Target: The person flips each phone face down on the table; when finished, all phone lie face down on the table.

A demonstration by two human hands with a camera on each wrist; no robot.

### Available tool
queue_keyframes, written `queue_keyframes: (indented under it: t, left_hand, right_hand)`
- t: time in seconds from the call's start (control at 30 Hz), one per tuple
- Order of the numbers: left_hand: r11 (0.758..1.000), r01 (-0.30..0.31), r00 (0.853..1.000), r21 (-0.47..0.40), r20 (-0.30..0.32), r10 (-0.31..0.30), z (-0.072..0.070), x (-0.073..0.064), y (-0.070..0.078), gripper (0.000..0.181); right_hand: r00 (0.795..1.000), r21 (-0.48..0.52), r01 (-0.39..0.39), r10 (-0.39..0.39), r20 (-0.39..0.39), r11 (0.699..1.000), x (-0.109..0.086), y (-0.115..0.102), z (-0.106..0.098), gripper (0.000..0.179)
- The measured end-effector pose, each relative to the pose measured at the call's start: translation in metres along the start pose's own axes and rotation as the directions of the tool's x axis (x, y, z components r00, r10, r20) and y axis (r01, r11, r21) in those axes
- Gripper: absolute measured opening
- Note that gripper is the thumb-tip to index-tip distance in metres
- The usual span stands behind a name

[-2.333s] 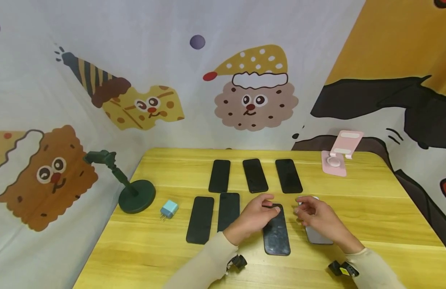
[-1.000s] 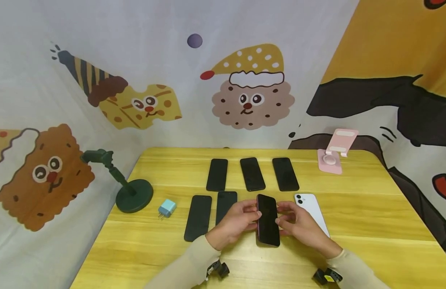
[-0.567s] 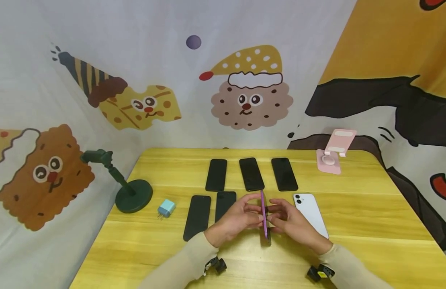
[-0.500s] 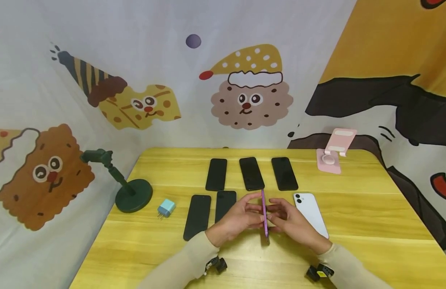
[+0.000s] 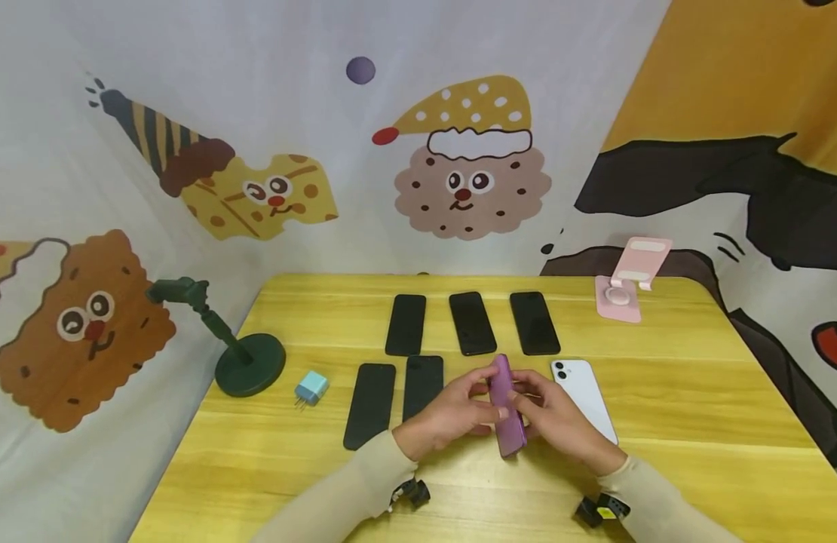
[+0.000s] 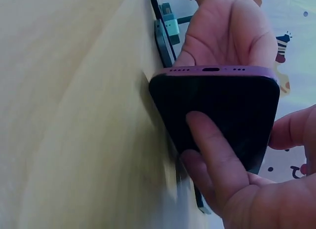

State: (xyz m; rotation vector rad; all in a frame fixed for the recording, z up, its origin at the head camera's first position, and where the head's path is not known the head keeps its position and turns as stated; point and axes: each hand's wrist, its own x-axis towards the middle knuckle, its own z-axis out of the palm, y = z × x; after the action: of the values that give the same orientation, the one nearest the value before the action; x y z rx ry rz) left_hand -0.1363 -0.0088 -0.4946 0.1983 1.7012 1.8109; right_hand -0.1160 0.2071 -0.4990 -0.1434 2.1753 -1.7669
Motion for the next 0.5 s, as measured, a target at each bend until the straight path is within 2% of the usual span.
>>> queue_keyframes:
  t: [0.17, 0.4, 0.5]
  left_hand:
    - [1.000, 0.024, 1.000, 0.015, -0.011, -0.024, 0.0017, -0.0001, 0.0018, 0.074]
    - [0.999, 0.022, 0.997, -0.024, -0.071, -0.023, 0.0017, -0.0046, 0.0078, 0.074]
    - [0.999, 0.022, 0.997, -0.042, -0.076, -0.025, -0.0002, -0.0050, 0.0053, 0.071]
  right_hand:
    - [0.998, -0.018, -0.029, 0.028, -0.054, 0.999, -0.0031, -0.0024, -0.0041, 0.053]
    - [0.997, 0.001, -0.034, 0.034, -0.072, 0.999, -0.0035, -0.0074, -0.0077, 0.052]
    - [0.996, 0.006, -0.030, 0.031, -0.078, 1.000, -0.0041, -0.0085, -0.0073, 0.052]
